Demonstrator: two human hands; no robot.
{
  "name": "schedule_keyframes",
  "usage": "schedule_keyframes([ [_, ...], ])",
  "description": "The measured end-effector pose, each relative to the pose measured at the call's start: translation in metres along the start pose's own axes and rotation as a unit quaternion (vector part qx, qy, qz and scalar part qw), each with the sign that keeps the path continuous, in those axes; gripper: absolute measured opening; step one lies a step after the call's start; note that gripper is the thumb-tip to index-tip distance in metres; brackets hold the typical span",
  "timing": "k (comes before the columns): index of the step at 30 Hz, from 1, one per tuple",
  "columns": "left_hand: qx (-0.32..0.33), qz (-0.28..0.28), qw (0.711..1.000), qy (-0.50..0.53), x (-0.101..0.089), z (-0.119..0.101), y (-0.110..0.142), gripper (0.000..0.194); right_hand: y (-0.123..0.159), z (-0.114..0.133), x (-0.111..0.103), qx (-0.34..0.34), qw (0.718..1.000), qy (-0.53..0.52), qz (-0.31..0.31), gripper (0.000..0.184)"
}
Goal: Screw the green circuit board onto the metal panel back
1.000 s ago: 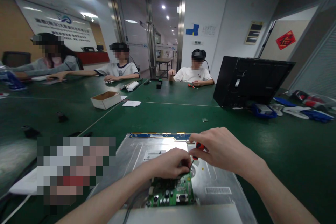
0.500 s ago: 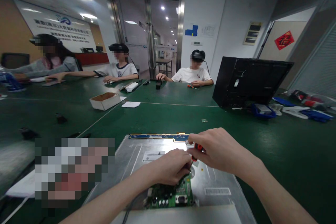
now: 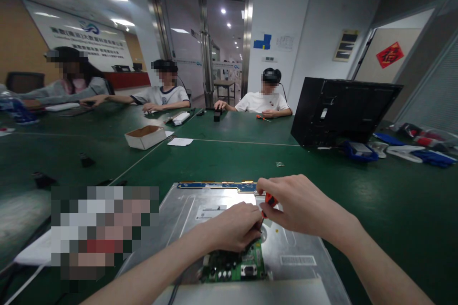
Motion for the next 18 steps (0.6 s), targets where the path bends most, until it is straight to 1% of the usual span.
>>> schedule_keyframes([
  [2,0.001,0.0,1.0,-0.007,0.0,-0.001,0.0,0.004,0.001,0.003,-0.001,-0.009,1.0,-0.023,-0.004,0.018],
  [3,-0.001,0.001,1.0,-0.013,0.0,-0.002,0.0,0.004,0.001,0.003,-0.001,-0.011,1.0,-0.026,-0.004,0.019],
  [6,-0.007,0.008,1.0,-0.02,-0.002,-0.002,0.0,0.002,0.001,0.002,-0.002,-0.002,1.0,0.003,0.001,0.009],
  [7,-0.007,0.009,1.0,-0.019,-0.003,-0.003,0.0,0.003,0.001,0.0,-0.001,0.005,1.0,0.019,0.003,0.01],
  [9,-0.009,0.006,1.0,-0.013,-0.003,-0.003,0.0,0.003,0.001,-0.003,0.0,0.021,0.999,0.048,0.01,0.019],
  [10,-0.01,0.003,1.0,-0.011,-0.003,-0.002,-0.001,0.002,0.001,-0.004,0.001,0.025,0.998,0.055,0.013,0.02],
  [11,-0.012,0.0,1.0,-0.009,-0.002,-0.001,-0.001,0.003,0.001,-0.004,0.002,0.024,0.998,0.055,0.014,0.018],
  [13,-0.012,-0.005,1.0,-0.005,0.0,0.0,-0.002,0.005,0.002,-0.001,0.001,0.016,0.999,0.033,0.008,0.007],
  [16,-0.002,-0.013,1.0,0.004,0.002,0.0,-0.003,0.005,0.004,0.004,-0.001,0.0,1.0,-0.014,-0.001,0.02],
  [18,-0.001,-0.016,1.0,0.001,0.001,0.0,-0.002,0.005,0.005,0.007,-0.002,-0.006,1.0,-0.026,0.003,0.019],
])
Point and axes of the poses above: each hand's wrist, its own y-axis away from the middle knuckle, its own x-axis out of the palm, z = x × y, the point moved 9 cm from there along -y, towards the middle knuckle, and after that the axes turned 6 degrees about -x, right-handed, at the moved point
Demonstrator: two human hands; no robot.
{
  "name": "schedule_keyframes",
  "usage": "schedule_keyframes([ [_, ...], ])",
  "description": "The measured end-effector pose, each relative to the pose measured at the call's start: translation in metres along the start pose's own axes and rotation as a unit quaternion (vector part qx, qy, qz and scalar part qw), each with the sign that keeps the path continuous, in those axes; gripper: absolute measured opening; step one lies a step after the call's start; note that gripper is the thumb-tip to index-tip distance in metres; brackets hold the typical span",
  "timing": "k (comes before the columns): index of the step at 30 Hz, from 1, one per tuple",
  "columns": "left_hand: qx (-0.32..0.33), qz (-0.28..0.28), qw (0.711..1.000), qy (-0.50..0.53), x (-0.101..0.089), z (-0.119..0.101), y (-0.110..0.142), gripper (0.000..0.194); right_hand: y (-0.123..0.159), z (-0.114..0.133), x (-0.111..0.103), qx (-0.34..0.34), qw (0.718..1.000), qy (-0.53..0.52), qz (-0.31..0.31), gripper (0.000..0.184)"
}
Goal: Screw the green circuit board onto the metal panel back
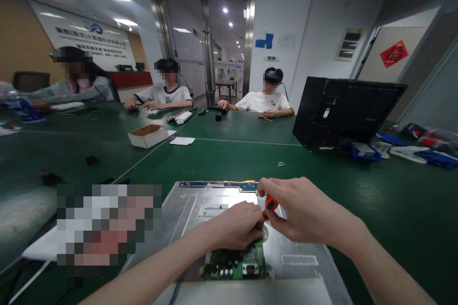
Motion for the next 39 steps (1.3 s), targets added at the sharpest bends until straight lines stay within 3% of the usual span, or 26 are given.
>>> schedule_keyframes([
  [8,0.007,0.032,0.999,-0.023,-0.0058,-0.0052,0.0033,0.003,-0.0012,-0.0059,0.0017,0.018,0.999,0.039,0.01,0.006],
  [11,0.013,0.02,0.999,-0.02,-0.0064,-0.0058,0.0031,0.005,0.0004,-0.0018,-0.0006,0.0,1.0,0.017,0.004,0.017],
  [19,0.023,0.009,1.0,-0.018,-0.007,-0.0071,0.0048,0.006,-0.0004,-0.0071,0.0009,0.018,0.998,0.05,0.013,0.005],
  [23,0.026,-0.002,0.999,-0.03,-0.0078,-0.007,0.0051,0.008,0.0001,-0.0025,-0.0013,-0.001,1.0,0.02,-0.002,0.018],
  [32,0.024,0.002,1.0,-0.019,-0.0046,-0.0052,0.0036,0.009,-0.0039,-0.0056,0.0011,0.013,0.999,0.051,-0.006,0.005],
  [35,0.03,0.005,0.999,-0.016,-0.0045,-0.0062,0.0031,0.007,-0.0033,-0.0025,-0.0002,0.008,1.0,0.022,-0.008,0.016],
  [39,0.028,0.006,0.999,-0.015,-0.0027,-0.004,0.0038,0.008,-0.0045,-0.0024,0.0006,0.008,1.0,0.02,-0.007,0.011],
])
Point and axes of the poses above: each hand's wrist, its own y-axis away from the middle knuckle, its own x-axis out of the palm, z = x × y, the point moved 9 cm from there along -y, towards the middle knuckle, and after that the axes turned 6 degrees about -x, right-handed, at the moved point
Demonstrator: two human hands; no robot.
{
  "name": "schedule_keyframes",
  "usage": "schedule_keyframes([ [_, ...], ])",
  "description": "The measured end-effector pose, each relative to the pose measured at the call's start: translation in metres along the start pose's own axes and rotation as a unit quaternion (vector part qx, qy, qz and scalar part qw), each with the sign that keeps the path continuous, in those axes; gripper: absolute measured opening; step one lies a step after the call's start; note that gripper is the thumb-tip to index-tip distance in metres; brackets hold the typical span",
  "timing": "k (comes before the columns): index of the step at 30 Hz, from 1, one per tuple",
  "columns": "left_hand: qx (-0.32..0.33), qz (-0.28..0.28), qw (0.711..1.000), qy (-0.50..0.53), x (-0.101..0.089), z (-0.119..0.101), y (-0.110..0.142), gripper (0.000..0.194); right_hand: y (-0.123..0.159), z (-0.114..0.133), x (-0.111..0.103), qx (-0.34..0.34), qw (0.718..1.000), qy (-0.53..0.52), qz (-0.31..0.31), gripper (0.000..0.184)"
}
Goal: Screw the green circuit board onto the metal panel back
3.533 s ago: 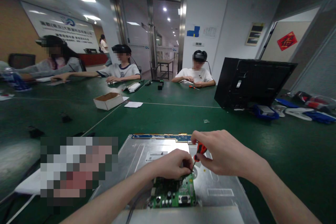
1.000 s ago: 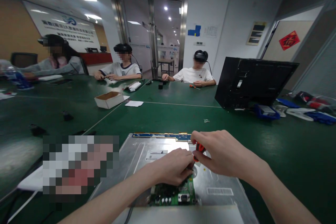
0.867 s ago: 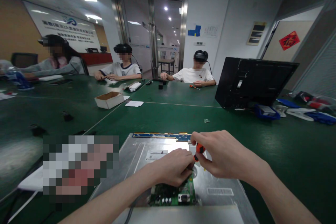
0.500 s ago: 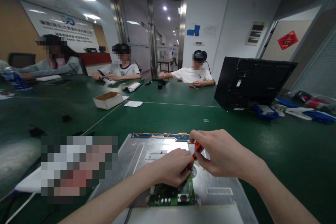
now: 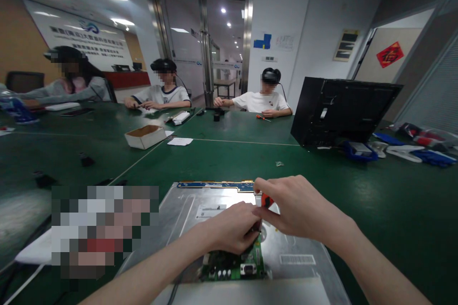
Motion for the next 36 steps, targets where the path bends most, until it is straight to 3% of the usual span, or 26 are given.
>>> schedule_keyframes([
  [13,0.014,-0.009,1.0,-0.001,-0.0012,-0.002,0.0012,0.008,-0.0003,-0.0014,0.0013,0.008,1.0,0.013,0.0,0.018],
  [17,0.0,-0.005,1.0,0.015,-0.0013,0.0006,0.0007,0.011,-0.0011,-0.0031,0.0028,0.015,1.0,0.02,0.002,0.009],
  [20,0.002,-0.007,1.0,0.022,-0.0038,-0.0008,0.0003,0.014,0.0,-0.0002,0.0015,0.005,1.0,0.0,-0.004,0.017],
  [27,0.011,-0.011,1.0,0.014,-0.0002,0.0004,0.0015,0.01,-0.0005,-0.0045,0.0012,0.017,1.0,0.021,0.0,0.017],
  [31,0.009,-0.011,1.0,0.022,0.0002,0.0013,0.0014,0.013,-0.0002,-0.0034,-0.0002,0.011,1.0,0.005,0.0,0.007],
  [36,0.015,-0.018,1.0,0.019,-0.0026,-0.0006,0.0014,0.012,0.0023,-0.0006,-0.0026,0.003,1.0,-0.003,-0.006,0.015],
])
Point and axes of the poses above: each hand's wrist, its own y-axis away from the middle knuckle, its own x-axis out of the palm, z = x × y, the point moved 9 cm from there along -y, towards the middle knuckle, and after that the axes turned 6 degrees about -x, right-handed, at the moved point
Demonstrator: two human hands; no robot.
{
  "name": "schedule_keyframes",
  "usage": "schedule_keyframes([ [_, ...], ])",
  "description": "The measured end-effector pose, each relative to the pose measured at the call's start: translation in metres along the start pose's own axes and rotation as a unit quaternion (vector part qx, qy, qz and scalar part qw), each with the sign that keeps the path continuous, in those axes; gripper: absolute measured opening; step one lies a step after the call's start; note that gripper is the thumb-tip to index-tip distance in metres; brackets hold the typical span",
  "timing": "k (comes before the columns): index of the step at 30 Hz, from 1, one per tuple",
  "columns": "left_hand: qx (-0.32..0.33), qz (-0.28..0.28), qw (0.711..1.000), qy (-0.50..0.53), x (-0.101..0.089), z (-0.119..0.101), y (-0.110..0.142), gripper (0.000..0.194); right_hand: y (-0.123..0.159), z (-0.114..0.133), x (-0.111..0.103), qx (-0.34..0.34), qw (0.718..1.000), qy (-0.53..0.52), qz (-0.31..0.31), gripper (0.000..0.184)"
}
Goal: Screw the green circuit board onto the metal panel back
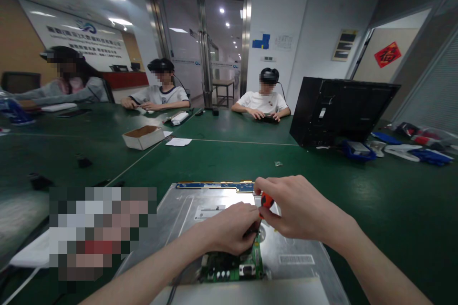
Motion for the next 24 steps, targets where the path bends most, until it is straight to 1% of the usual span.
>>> schedule_keyframes([
  [4,-0.003,0.007,1.0,-0.004,0.001,0.0002,0.0,0.01,0.0002,-0.0049,0.0022,0.016,1.0,0.015,0.007,0.017],
  [7,-0.008,0.01,1.0,-0.003,0.0018,0.0012,-0.0003,0.013,0.0,-0.0033,0.0018,0.008,1.0,0.002,0.003,0.008],
  [10,-0.008,0.008,1.0,-0.01,0.0021,0.0011,-0.0004,0.011,0.0006,0.0003,-0.0005,-0.006,1.0,-0.019,-0.003,0.016],
  [13,-0.003,-0.002,1.0,-0.02,-0.0003,-0.0009,-0.0002,0.01,0.0009,0.0005,-0.0002,-0.009,1.0,-0.014,0.002,0.013],
  [16,-0.004,0.009,1.0,-0.028,-0.0003,-0.0021,-0.0003,0.009,0.0008,-0.0033,0.0013,0.007,1.0,0.012,0.011,0.014],
  [19,-0.013,0.021,0.999,-0.024,0.0003,-0.0017,-0.0007,0.01,0.0011,-0.003,0.0007,0.011,1.0,0.007,0.013,0.004],
  [22,-0.015,0.021,0.999,-0.025,0.0005,-0.0018,-0.001,0.009,0.0018,0.0012,-0.0008,0.0,1.0,-0.021,0.012,0.016],
  [24,-0.014,0.018,0.999,-0.033,0.0004,-0.0021,-0.001,0.007,0.002,0.0014,-0.0004,0.0,1.0,-0.016,0.014,0.013],
])
Point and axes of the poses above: each hand's wrist, its own y-axis away from the middle knuckle, its own x-axis out of the palm, z = x × y, the point moved 9 cm from there along -y, towards the middle knuckle, and after that the axes turned 6 degrees about -x, right-handed, at the moved point
